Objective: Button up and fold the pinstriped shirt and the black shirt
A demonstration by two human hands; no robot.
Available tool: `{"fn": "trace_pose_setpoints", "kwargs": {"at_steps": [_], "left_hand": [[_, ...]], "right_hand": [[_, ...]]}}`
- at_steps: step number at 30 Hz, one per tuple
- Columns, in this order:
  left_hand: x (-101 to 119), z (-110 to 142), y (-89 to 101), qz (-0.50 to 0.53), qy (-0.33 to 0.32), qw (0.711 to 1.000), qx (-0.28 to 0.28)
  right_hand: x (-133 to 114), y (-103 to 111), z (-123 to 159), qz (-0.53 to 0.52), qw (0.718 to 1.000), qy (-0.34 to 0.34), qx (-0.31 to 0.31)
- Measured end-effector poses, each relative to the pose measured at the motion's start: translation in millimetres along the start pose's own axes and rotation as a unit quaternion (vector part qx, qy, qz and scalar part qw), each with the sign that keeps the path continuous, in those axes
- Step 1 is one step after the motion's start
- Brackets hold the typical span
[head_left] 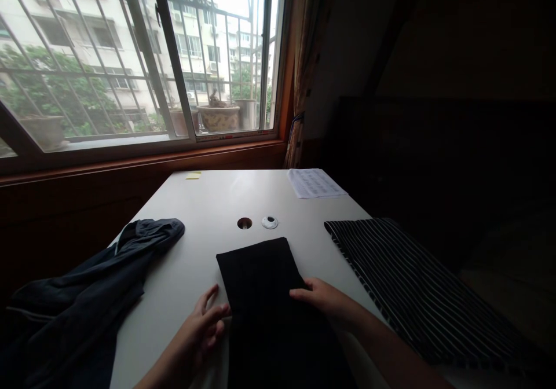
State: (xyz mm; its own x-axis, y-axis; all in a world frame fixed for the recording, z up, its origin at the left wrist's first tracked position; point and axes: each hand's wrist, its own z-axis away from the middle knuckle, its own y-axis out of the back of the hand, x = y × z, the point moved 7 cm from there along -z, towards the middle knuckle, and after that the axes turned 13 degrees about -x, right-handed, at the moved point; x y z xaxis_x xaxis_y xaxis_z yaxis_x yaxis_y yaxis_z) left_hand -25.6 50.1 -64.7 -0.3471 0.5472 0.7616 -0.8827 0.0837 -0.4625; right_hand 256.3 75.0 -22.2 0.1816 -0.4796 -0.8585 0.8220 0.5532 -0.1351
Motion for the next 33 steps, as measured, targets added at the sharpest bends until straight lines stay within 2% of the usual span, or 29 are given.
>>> {"fn": "trace_pose_setpoints", "kwargs": {"at_steps": [3,6,10,13,16,19,23,28,31,33], "left_hand": [[4.7,-9.2,-4.5,-0.052,0.0,0.998,-0.019],[10.9,-11.7,-19.4,-0.09,-0.017,0.995,-0.043],[22.1,-2.7,-50.9,-0.077,-0.062,0.992,-0.079],[18.9,5.2,-81.7,-0.048,-0.033,0.987,-0.152],[13.1,8.8,-107.4,-0.025,-0.012,0.978,-0.206],[8.2,7.1,-131.5,-0.006,-0.002,0.968,-0.252],[10.2,0.0,-173.5,0.019,-0.028,0.946,-0.323],[16.0,-22.6,-246.0,0.059,-0.062,0.918,-0.387],[14.3,-45.3,-291.3,0.068,-0.066,0.903,-0.418],[10.6,-64.8,-316.2,0.066,-0.067,0.9,-0.426]], "right_hand": [[-9.4,-8.7,4.5,-0.021,0.999,0.043,-0.016],[-14.8,-17.8,14.1,-0.051,0.994,0.096,-0.035],[-3.0,-22.9,26.6,-0.124,0.986,0.105,-0.03],[5.5,-24.7,37.5,-0.155,0.981,0.115,-0.028],[8.3,-16.7,54.9,-0.128,0.984,0.122,0.007],[8.3,2.8,81.1,-0.07,0.988,0.117,0.072],[8.5,43.8,127.5,-0.03,0.977,0.084,0.193],[-12.2,105.4,186.1,-0.044,0.937,0.09,0.335],[-29.0,141.9,210.8,-0.062,0.915,0.073,0.391],[-42.0,162.2,219.3,-0.059,0.915,0.067,0.394]]}}
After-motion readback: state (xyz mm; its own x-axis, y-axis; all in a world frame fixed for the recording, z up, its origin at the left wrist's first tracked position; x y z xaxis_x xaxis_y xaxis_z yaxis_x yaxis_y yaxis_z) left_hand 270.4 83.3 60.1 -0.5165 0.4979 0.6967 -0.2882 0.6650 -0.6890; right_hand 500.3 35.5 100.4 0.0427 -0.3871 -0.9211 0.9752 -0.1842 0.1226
